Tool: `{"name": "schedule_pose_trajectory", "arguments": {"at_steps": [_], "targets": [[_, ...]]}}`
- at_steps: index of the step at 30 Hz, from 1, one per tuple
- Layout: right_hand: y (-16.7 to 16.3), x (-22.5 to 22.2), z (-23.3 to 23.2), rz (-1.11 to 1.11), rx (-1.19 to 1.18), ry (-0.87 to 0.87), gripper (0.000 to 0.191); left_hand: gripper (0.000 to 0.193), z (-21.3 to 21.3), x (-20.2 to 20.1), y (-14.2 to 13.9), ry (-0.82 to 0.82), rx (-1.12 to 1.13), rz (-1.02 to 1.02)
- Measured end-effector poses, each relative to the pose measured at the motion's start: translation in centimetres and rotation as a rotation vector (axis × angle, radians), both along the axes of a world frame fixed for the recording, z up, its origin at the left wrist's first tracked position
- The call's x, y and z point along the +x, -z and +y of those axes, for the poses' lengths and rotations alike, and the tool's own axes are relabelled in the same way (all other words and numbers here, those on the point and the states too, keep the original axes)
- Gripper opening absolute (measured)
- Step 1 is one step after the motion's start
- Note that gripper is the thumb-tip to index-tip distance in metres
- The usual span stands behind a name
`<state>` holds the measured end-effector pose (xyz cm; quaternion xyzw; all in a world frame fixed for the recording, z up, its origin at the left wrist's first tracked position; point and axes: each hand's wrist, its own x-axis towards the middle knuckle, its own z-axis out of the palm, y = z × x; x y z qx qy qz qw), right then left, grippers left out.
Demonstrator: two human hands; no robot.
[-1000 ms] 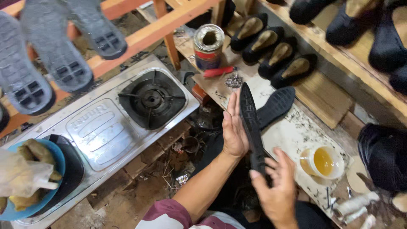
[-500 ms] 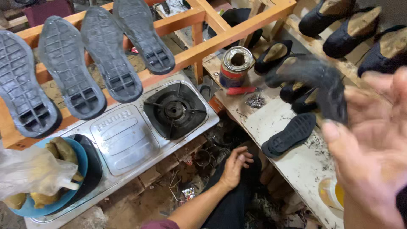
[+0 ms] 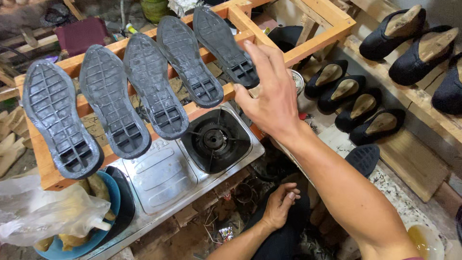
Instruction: The person applies a yellow liquid to the bottom of several black shoe soles using their fingers. They pick up each sole, spread the liquid across the surface, and place it on a nearby wooden rack. The process is repeated for multiple soles.
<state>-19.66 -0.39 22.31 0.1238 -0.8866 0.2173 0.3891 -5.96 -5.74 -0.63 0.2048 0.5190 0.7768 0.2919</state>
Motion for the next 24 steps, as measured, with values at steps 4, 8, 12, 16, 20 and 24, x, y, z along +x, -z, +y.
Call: {"name": "schedule_pose_trajectory", "arguments": {"at_steps": [4,8,12,16,20,24], "targets": [[0.1,1.3,0.7,0.001,0.045,-0.004,0.074,0.042,0.5,0.0,0.2,0.024,-0.013,-0.001],[1.2,6.1,2.7,0.012,0.045,-0.015,0.067,0.043,0.9,0.3,0.8,0.037,-0.034,0.032],[4.9,13.0,6.4,-0.211,-0.020,0.153,0.050,0.042,1.2,0.3,1.7,0.030,-0.060,0.039],[9.9,19.8,10.3,-0.298,-0.214,0.404,0.039,0.040,2.0,0.7,2.5,0.058,-0.004,-0.029],[13.6,25.6,13.7,-0.445,-0.621,0.769,0.037,0.040,2.6,1.3,2.6,0.088,-0.024,-0.016],[15.5,28.3,13.9,-0.384,-0.240,0.678,0.053,0.042,3.2,1.9,1.6,0.101,-0.078,0.012]]}}
